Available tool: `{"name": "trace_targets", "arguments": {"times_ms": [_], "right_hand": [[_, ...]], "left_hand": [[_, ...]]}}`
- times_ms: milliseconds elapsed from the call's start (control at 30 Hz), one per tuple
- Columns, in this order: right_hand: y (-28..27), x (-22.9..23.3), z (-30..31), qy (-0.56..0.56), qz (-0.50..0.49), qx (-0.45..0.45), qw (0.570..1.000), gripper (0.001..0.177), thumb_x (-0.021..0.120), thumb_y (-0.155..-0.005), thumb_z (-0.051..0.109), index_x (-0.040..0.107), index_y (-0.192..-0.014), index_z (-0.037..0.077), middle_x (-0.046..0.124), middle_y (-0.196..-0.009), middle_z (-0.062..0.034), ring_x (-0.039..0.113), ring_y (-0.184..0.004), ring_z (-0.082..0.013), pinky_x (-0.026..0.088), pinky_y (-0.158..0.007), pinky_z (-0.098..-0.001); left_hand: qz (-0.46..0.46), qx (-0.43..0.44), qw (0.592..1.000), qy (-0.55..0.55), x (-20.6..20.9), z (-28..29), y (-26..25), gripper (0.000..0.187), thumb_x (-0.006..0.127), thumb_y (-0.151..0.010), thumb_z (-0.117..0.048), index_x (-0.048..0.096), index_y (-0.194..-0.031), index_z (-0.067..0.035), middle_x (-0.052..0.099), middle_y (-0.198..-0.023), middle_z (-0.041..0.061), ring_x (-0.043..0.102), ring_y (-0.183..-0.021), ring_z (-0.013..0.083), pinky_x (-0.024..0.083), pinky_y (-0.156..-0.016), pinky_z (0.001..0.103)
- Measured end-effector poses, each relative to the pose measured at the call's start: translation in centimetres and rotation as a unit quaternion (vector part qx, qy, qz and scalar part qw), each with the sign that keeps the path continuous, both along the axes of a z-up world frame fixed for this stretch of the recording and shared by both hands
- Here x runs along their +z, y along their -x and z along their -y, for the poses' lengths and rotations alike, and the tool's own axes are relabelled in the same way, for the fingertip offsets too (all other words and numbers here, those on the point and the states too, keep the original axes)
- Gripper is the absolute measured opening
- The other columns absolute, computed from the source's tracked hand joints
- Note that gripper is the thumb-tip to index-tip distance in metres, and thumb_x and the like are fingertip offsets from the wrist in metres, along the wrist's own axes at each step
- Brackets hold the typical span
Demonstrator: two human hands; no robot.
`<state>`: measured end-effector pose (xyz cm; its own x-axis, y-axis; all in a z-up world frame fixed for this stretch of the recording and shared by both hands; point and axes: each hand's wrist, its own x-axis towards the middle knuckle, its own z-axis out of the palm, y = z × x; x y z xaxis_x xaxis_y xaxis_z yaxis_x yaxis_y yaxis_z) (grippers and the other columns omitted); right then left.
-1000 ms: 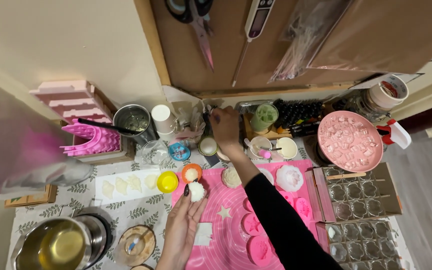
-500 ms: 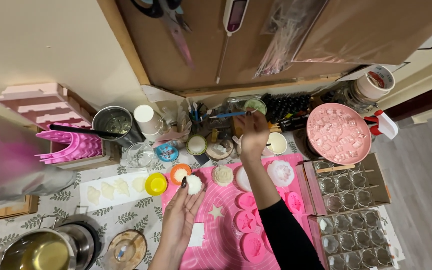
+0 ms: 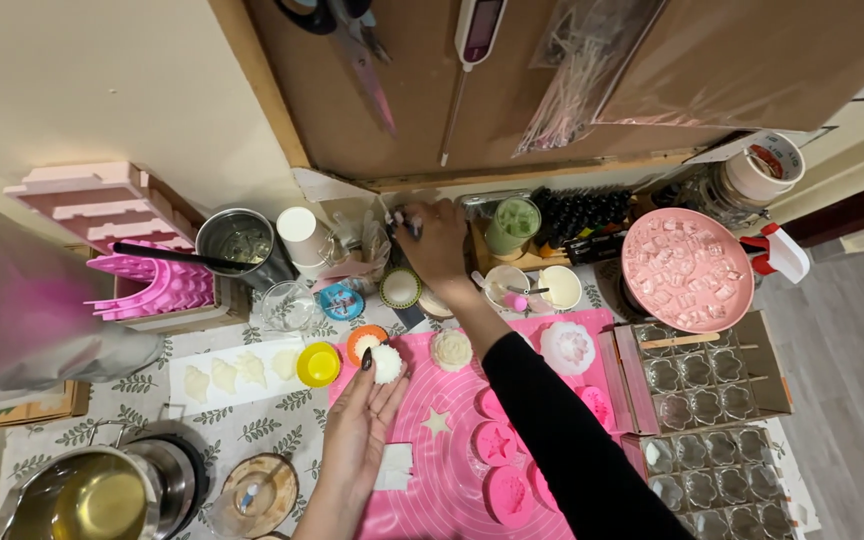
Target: Remove decorative wax pieces from silicone molds and prepare them for assembly.
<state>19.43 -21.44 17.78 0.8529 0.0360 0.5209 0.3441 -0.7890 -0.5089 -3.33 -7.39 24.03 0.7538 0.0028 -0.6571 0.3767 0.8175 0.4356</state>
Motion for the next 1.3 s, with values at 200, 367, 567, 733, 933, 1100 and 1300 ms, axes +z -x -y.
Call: {"name": "trace_targets", "arguments": {"times_ms": [200, 367, 567, 733, 933, 1100, 1300], "right_hand": [[0.3, 3.3, -2.3, 0.014, 0.044, -0.072, 0.996, 0.020, 0.083, -0.069, 0.031, 0.076, -0.077, 0.015, 0.063, -0.094, -0.0134, 0.053, -0.101, -0.0415, 0.040, -0.088, -0.0536], [-1.5, -1.1, 0.6, -0.017, 0.000, -0.068, 0.998, 0.013, 0.075, -0.082, 0.028, 0.079, -0.087, 0.017, 0.066, -0.091, -0.0117, 0.059, -0.096, -0.0356, 0.045, -0.091, -0.0483], [-1.0, -0.3, 2.3, -0.041, -0.026, -0.045, 0.998, 0.016, 0.075, -0.088, 0.028, 0.077, -0.095, 0.014, 0.066, -0.091, -0.0099, 0.061, -0.094, -0.0317, 0.044, -0.092, -0.0469], [-1.3, 2.0, 0.6, -0.044, 0.038, 0.028, 0.998, 0.024, 0.078, -0.079, 0.030, 0.074, -0.095, 0.012, 0.071, -0.095, -0.0066, 0.061, -0.097, -0.0296, 0.043, -0.092, -0.0441], [-2.3, -0.8, 0.8, 0.017, 0.002, 0.004, 1.000, 0.015, 0.076, -0.076, 0.024, 0.074, -0.085, 0.012, 0.071, -0.086, -0.0071, 0.062, -0.093, -0.0303, 0.042, -0.093, -0.0487], [-0.4, 0.1, 3.3, -0.092, -0.033, -0.020, 0.995, 0.013, 0.071, -0.088, 0.015, 0.071, -0.098, 0.008, 0.069, -0.084, -0.0102, 0.062, -0.091, -0.0319, 0.046, -0.090, -0.0463], [-0.1, 2.0, 4.9, -0.242, -0.132, 0.003, 0.961, 0.021, 0.067, -0.091, 0.016, 0.068, -0.110, 0.008, 0.066, -0.086, -0.0058, 0.064, -0.077, -0.0258, 0.053, -0.074, -0.0418]], "left_hand": [[-0.019, 0.007, 1.000, 0.011, 0.4, 0.1, 0.3, 0.036, 0.056, -0.099, -0.015, 0.060, -0.128, 0.006, 0.069, -0.123, 0.022, 0.069, -0.117, 0.0313, 0.051, -0.102, 0.041], [-0.011, -0.010, 1.000, 0.007, 1.1, -0.2, 0.5, 0.040, 0.054, -0.099, -0.017, 0.061, -0.131, 0.006, 0.070, -0.127, 0.023, 0.069, -0.117, 0.0299, 0.051, -0.101, 0.039], [-0.011, -0.015, 1.000, 0.008, 1.3, -0.4, 0.3, 0.041, 0.053, -0.100, -0.018, 0.060, -0.133, 0.007, 0.069, -0.127, 0.024, 0.069, -0.118, 0.0304, 0.051, -0.101, 0.039], [0.000, -0.016, 1.000, 0.004, 0.6, 0.1, 0.1, 0.041, 0.053, -0.099, -0.018, 0.060, -0.130, 0.007, 0.071, -0.125, 0.023, 0.070, -0.116, 0.0297, 0.051, -0.101, 0.040], [-0.014, -0.045, 0.999, -0.016, 0.1, 0.6, 0.2, 0.038, 0.057, -0.099, -0.018, 0.062, -0.128, 0.006, 0.072, -0.122, 0.023, 0.071, -0.115, 0.0283, 0.052, -0.100, 0.040], [-0.023, -0.044, 0.998, -0.023, 0.1, 0.3, 0.2, 0.038, 0.057, -0.098, -0.018, 0.064, -0.128, 0.003, 0.074, -0.123, 0.021, 0.073, -0.114, 0.0263, 0.052, -0.100, 0.038], [-0.027, -0.044, 0.998, -0.024, -0.6, 0.5, 0.3, 0.036, 0.058, -0.098, -0.019, 0.066, -0.124, 0.004, 0.074, -0.122, 0.020, 0.072, -0.113, 0.0267, 0.053, -0.100, 0.038]]}}
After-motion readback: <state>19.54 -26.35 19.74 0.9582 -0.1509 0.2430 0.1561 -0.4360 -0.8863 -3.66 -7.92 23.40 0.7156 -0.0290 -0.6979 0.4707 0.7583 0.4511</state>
